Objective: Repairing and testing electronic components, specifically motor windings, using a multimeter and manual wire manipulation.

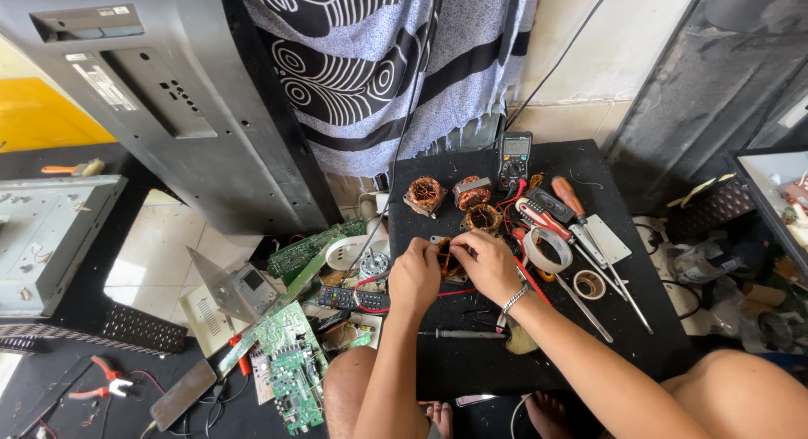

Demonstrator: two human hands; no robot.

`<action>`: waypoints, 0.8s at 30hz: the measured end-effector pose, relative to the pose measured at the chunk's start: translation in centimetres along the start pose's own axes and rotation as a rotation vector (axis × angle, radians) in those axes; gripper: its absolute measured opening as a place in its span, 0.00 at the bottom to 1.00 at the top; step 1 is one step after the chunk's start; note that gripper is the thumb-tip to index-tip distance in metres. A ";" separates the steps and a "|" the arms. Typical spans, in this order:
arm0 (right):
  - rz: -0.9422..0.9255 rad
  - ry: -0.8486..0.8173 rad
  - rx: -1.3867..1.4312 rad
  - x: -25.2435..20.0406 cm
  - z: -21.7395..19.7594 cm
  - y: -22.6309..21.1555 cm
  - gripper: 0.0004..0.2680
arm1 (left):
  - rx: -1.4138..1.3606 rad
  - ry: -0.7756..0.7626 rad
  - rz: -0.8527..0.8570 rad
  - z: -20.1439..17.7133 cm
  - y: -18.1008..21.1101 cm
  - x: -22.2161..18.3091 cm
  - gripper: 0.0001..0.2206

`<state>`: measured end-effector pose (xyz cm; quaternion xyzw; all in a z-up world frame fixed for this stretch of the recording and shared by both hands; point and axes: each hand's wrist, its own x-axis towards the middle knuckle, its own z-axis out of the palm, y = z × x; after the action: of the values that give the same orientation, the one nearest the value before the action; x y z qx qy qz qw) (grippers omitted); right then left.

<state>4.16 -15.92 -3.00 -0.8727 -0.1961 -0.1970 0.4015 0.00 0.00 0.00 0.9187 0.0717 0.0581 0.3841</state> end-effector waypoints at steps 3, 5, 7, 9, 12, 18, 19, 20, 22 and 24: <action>-0.003 -0.002 0.041 0.2 -0.4 -0.7 0.02 | -0.096 -0.005 -0.075 -0.1 0.3 0.3 0.09; 0.072 -0.021 0.099 0.3 -0.6 -1.3 0.02 | -0.176 0.001 -0.107 -0.4 0.7 0.2 0.10; 0.117 -0.024 0.122 0.2 -0.2 -0.8 0.03 | -0.196 0.003 -0.123 -0.2 0.8 0.3 0.10; 0.161 -0.027 0.146 0.0 0.1 -0.5 0.04 | -0.216 0.006 -0.139 -0.1 1.0 0.2 0.10; 0.240 -0.036 0.177 0.1 -0.2 -0.8 0.03 | -0.214 -0.007 -0.150 0.0 1.3 0.0 0.11; 0.187 -0.091 0.200 0.7 -1.9 -2.8 0.02 | -0.227 0.011 -0.166 -0.2 1.4 -0.1 0.11; 0.174 -0.107 0.210 0.8 -2.0 -3.1 0.03 | -0.235 0.020 -0.173 -0.2 1.3 0.0 0.11; 0.162 -0.122 0.220 0.8 -2.2 -3.4 0.05 | -0.243 0.028 -0.179 -0.3 1.2 0.0 0.11; 0.168 -0.112 0.245 0.6 -1.6 -2.6 0.06 | -0.255 0.031 -0.186 0.0 0.8 0.0 0.11; 0.173 -0.102 0.269 0.6 -1.2 -2.1 0.07 | -0.269 0.034 -0.193 0.3 0.6 0.2 0.11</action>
<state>3.36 -15.52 -0.70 -0.8336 -0.1651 -0.0892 0.5195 0.30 -0.57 0.19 0.8468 0.1574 0.0455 0.5060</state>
